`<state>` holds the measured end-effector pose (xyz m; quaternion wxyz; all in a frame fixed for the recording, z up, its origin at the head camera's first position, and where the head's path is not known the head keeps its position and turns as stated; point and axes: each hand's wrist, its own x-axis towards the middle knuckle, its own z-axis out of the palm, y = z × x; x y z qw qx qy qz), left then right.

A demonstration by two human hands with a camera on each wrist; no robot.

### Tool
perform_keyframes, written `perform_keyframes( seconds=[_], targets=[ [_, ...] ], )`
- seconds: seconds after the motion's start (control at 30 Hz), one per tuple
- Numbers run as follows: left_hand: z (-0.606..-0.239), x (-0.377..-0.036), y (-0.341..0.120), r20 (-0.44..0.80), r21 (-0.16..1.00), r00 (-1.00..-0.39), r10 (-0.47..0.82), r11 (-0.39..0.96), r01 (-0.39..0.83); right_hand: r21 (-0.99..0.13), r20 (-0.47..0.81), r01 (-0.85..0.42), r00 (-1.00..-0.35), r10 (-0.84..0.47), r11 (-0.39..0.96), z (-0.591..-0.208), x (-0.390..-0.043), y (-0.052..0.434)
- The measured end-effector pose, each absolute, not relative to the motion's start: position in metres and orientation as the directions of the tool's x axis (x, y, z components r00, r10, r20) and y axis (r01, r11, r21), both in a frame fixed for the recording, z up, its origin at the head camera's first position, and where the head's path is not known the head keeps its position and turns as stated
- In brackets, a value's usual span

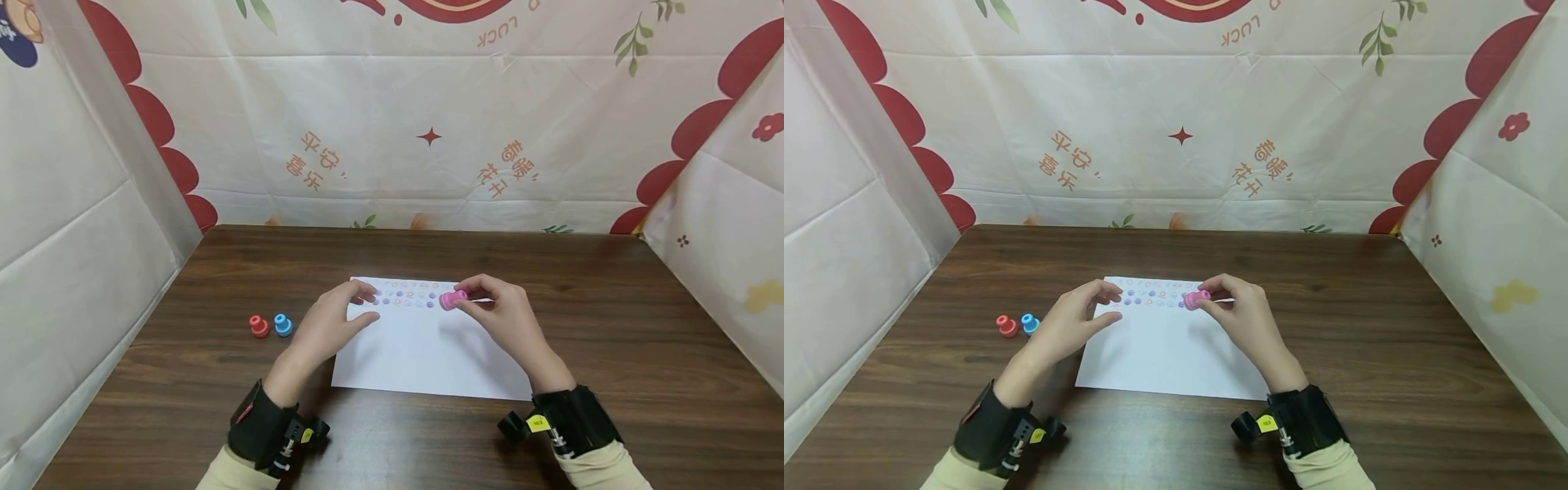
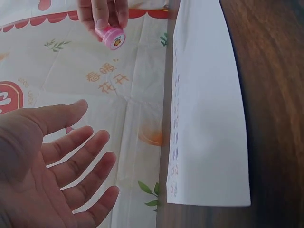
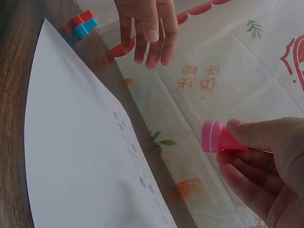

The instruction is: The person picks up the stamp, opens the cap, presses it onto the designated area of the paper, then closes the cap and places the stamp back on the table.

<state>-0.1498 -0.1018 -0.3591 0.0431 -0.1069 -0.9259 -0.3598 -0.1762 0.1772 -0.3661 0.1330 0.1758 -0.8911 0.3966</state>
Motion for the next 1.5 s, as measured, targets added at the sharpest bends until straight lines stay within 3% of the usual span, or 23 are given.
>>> perform_keyframes(
  seconds=[0.73,1.23,1.5],
  targets=[
    [-0.369,-0.153,-0.068,0.132,0.638,-0.937,0.324,0.695,0.33,-0.737,0.363,-0.469,-0.882,-0.301,0.487,-0.371,-0.169,0.154],
    [-0.369,-0.155,-0.053,0.266,0.667,-0.906,0.33,0.616,0.42,-0.817,0.335,-0.439,-0.889,-0.313,0.374,-0.368,-0.169,0.148],
    [-0.367,-0.155,-0.054,0.289,0.662,-0.904,0.316,0.616,0.427,-0.801,0.324,-0.435,-0.893,-0.313,0.412,-0.37,-0.17,0.148]
  ],
)
